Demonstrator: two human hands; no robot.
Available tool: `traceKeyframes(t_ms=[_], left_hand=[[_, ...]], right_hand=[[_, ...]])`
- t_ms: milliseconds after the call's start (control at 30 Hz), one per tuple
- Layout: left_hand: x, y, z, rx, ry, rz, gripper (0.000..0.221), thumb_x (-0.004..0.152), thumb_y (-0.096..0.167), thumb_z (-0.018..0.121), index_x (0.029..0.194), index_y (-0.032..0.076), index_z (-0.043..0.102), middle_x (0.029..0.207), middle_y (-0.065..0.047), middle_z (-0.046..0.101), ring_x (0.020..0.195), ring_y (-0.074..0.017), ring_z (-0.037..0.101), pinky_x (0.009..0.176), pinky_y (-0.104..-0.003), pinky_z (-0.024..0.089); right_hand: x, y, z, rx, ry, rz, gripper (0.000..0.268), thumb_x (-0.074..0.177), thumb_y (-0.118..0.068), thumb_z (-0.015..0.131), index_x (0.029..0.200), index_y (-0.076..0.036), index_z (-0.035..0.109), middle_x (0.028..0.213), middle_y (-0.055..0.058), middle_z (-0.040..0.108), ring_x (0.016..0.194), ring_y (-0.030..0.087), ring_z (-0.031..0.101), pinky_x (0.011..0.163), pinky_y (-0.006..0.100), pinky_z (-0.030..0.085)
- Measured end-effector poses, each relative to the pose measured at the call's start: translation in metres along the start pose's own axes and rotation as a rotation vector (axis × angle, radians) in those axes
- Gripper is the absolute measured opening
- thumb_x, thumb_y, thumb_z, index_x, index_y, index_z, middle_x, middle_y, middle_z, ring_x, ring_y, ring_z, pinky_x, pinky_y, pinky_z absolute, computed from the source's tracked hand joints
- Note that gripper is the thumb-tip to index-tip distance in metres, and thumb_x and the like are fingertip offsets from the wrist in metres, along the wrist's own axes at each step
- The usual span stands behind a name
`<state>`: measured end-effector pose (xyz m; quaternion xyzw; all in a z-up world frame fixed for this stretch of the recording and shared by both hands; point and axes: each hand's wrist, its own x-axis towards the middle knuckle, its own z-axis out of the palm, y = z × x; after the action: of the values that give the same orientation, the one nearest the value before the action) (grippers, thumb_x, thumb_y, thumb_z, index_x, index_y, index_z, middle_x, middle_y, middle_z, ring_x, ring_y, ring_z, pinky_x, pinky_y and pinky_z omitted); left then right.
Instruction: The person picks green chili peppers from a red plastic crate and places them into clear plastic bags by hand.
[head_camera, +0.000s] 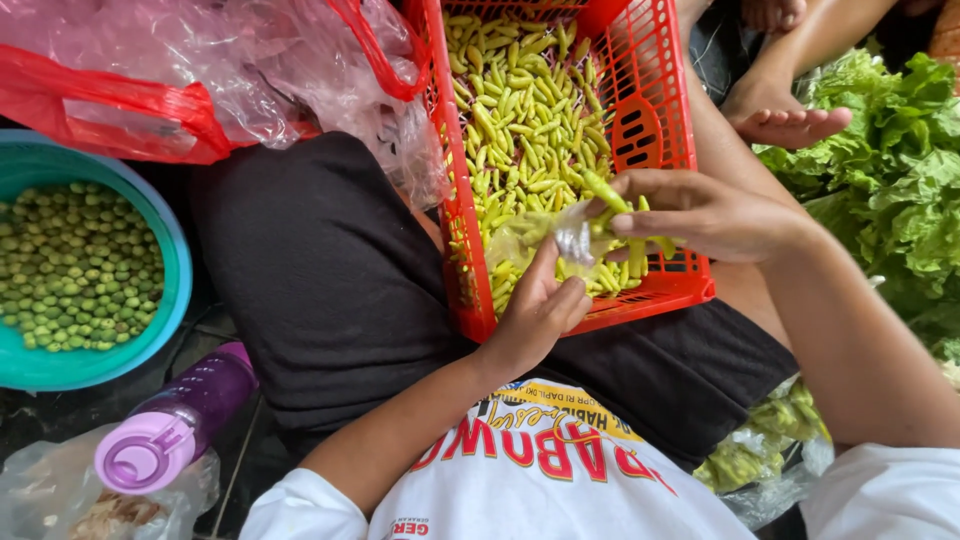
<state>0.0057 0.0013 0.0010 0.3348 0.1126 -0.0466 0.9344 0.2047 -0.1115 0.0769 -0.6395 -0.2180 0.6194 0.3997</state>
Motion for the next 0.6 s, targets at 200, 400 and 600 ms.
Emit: traceKeyframes(t_ms=[200, 400, 600], left_hand=[[0.000, 0.004, 0.001, 0.030, -0.024, -0.063, 0.028, 0.101, 0.012, 0.040, 0.128, 0.018, 0.045, 0.069, 0.009, 0.034, 0.052, -0.0020, 0.023, 0.048, -0.024, 0.019], [-0.001, 0.004, 0.000, 0.014, -0.035, -0.038, 0.035, 0.103, 0.009, 0.041, 0.138, 0.018, 0.042, 0.065, 0.009, 0.027, 0.051, -0.0022, 0.022, 0.047, -0.023, 0.017], [-0.003, 0.005, 0.003, 0.012, -0.022, -0.041, 0.038, 0.105, 0.010, 0.042, 0.142, 0.017, 0.041, 0.076, 0.008, 0.035, 0.057, -0.0015, 0.023, 0.051, -0.021, 0.021]], right_hand=[[-0.021, -0.023, -0.001, -0.376, -0.035, 0.064, 0.031, 0.094, -0.027, 0.063, 0.118, -0.010, 0.070, 0.084, 0.005, 0.082, 0.077, 0.009, 0.072, 0.072, 0.024, 0.058], [-0.022, -0.009, -0.008, -0.104, -0.092, -0.047, 0.036, 0.099, -0.014, 0.051, 0.125, 0.002, 0.070, 0.159, 0.018, 0.051, 0.142, 0.021, 0.054, 0.103, 0.038, 0.060], [-0.018, -0.015, 0.006, -0.457, -0.100, -0.241, 0.042, 0.096, -0.028, 0.060, 0.133, -0.008, 0.064, 0.143, 0.010, 0.065, 0.136, 0.018, 0.058, 0.110, 0.032, 0.044]])
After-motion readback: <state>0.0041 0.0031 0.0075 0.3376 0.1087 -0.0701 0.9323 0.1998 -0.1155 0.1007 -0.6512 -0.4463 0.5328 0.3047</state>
